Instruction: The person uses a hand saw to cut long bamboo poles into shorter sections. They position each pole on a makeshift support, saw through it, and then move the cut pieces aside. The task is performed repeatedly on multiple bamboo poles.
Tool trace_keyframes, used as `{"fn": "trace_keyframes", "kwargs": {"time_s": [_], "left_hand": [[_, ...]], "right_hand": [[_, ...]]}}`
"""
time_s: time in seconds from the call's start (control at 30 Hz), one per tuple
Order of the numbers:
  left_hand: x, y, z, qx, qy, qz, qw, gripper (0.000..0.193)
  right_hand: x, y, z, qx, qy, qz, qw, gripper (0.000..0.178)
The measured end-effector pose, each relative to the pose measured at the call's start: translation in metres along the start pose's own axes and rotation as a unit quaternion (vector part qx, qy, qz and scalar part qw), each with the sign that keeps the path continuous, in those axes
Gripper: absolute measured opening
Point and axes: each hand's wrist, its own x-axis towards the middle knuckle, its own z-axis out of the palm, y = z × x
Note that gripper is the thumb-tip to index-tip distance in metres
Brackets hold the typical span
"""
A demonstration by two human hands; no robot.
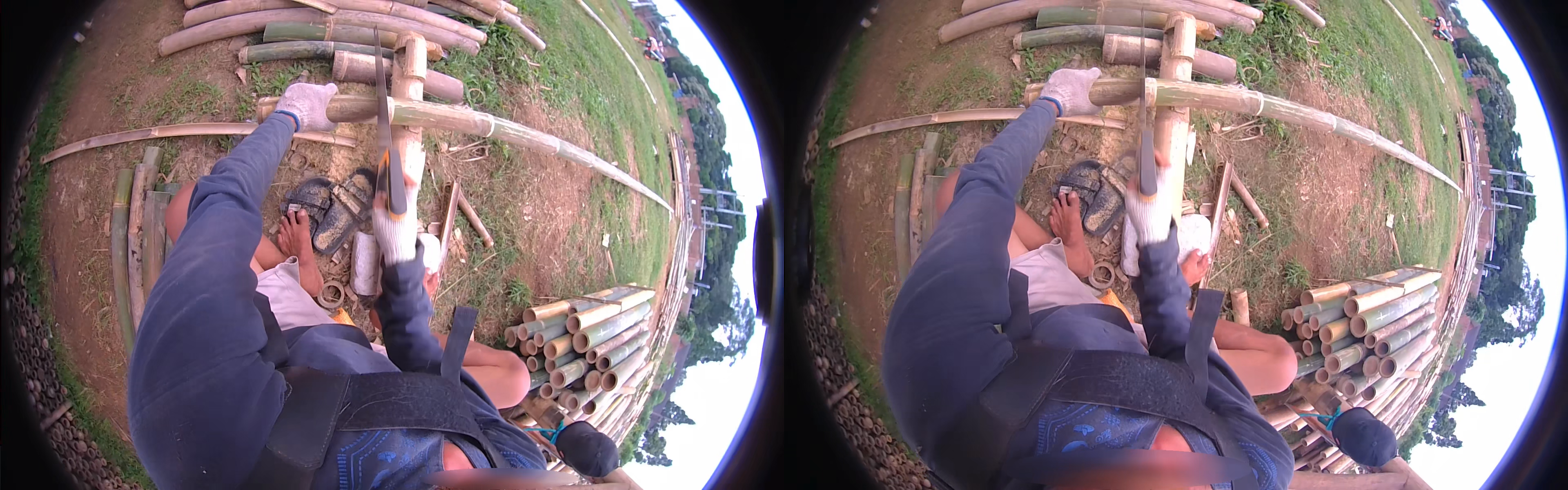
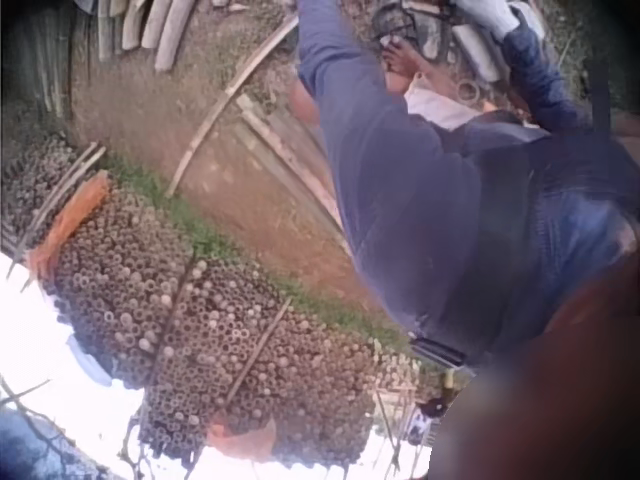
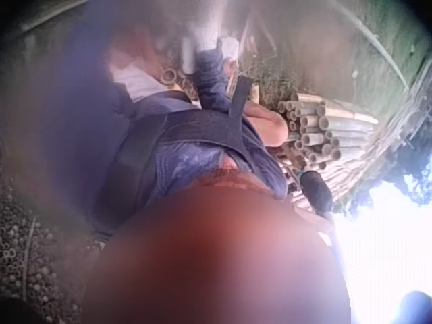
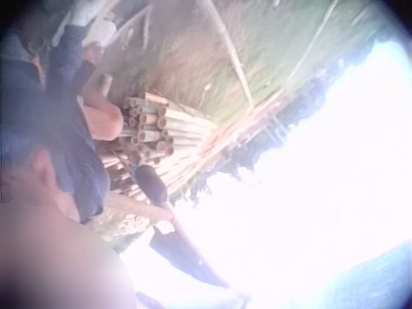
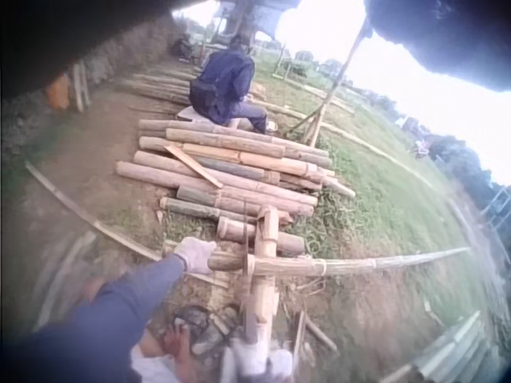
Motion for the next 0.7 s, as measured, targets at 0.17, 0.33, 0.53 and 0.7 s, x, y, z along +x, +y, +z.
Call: {"fn": "trace_keyframes", "kwargs": {"time_s": [0.17, 0.33, 0.53, 0.7], "left_hand": [[0.012, -0.012, 0.01, -0.016, -0.004, 0.016, 1.0, 0.073], [0.008, 0.0, 0.005, 0.0, -0.002, -0.021, 1.0, 0.067], [0.003, 0.013, -0.002, -0.023, 0.029, 0.007, 0.999, 0.055], [0.009, 0.014, 0.002, -0.021, 0.014, -0.014, 1.0, 0.057]], "right_hand": [[-0.157, -0.094, -0.079, -0.007, 0.014, 0.021, 1.0, 0.055], [0.009, -0.025, -0.017, 0.054, -0.028, 0.156, 0.986, 0.048], [0.03, -0.004, 0.009, -0.017, 0.033, 0.088, 0.995, 0.055], [-0.156, -0.103, -0.075, 0.042, 0.0, 0.178, 0.983, 0.061]]}}
